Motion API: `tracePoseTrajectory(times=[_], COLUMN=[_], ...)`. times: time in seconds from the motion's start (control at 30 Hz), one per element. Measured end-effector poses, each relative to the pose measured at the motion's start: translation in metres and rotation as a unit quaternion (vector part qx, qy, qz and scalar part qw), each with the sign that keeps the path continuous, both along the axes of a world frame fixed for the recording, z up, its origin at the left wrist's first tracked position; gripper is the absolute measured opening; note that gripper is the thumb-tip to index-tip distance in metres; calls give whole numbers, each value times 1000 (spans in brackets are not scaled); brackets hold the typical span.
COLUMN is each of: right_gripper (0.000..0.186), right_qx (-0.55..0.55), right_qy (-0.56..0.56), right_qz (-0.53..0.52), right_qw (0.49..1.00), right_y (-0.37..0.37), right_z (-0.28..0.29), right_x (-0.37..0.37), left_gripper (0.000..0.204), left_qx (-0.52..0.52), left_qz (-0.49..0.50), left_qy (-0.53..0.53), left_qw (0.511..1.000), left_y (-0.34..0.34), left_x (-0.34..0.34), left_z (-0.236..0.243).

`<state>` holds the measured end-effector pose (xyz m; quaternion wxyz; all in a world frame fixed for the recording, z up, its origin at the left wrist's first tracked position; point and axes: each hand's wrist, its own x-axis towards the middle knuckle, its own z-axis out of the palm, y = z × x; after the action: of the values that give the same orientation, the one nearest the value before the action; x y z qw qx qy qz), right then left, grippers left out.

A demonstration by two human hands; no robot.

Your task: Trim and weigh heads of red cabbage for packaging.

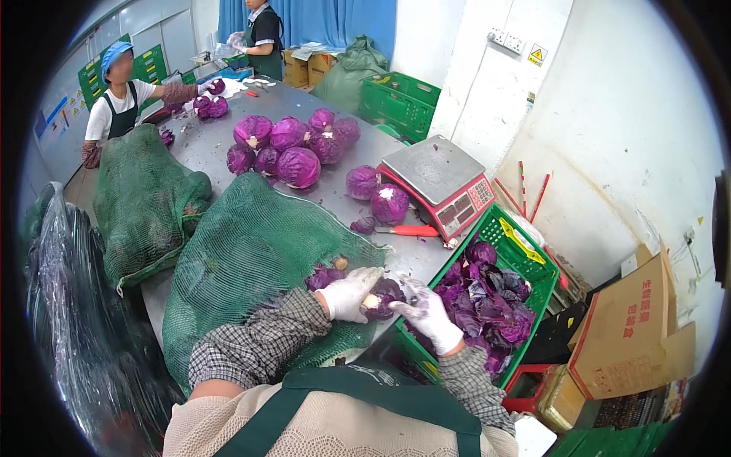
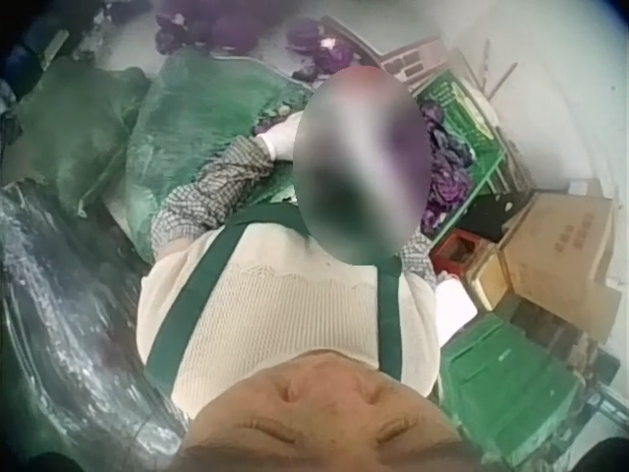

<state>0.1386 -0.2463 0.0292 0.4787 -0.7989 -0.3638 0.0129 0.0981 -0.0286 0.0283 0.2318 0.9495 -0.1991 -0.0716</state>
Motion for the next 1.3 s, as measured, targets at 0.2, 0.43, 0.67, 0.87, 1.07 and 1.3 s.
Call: tracePoseTrajectory(times=[0.2,0.43,0.67,0.87,1.07,1.3], right_gripper=[18,13,41,42,37,35], right_qx=[-97,60,138,75,23,111], right_qy=[-6,139,164,244,179,299], right_qz=[-65,-285,-229,-100,-101,-49], right_qw=[993,947,950,962,978,946], right_y=[10,-99,-65,8,3,4], right_z=[-20,-172,-91,-57,-67,-48], right_x=[18,94,20,-6,-17,-17], left_gripper=[109,95,111,98,110,118], left_qx=[50,26,-97,74,-66,91], left_qz=[-36,-63,224,165,165,136], left_qy=[-29,-132,-4,62,-84,-119], left_qw=[998,989,970,982,981,979], left_y=[-1,3,21,-16,-9,-6], left_x=[-2,-27,-28,-32,-18,-1], left_z=[-10,-22,-28,20,-2,6])
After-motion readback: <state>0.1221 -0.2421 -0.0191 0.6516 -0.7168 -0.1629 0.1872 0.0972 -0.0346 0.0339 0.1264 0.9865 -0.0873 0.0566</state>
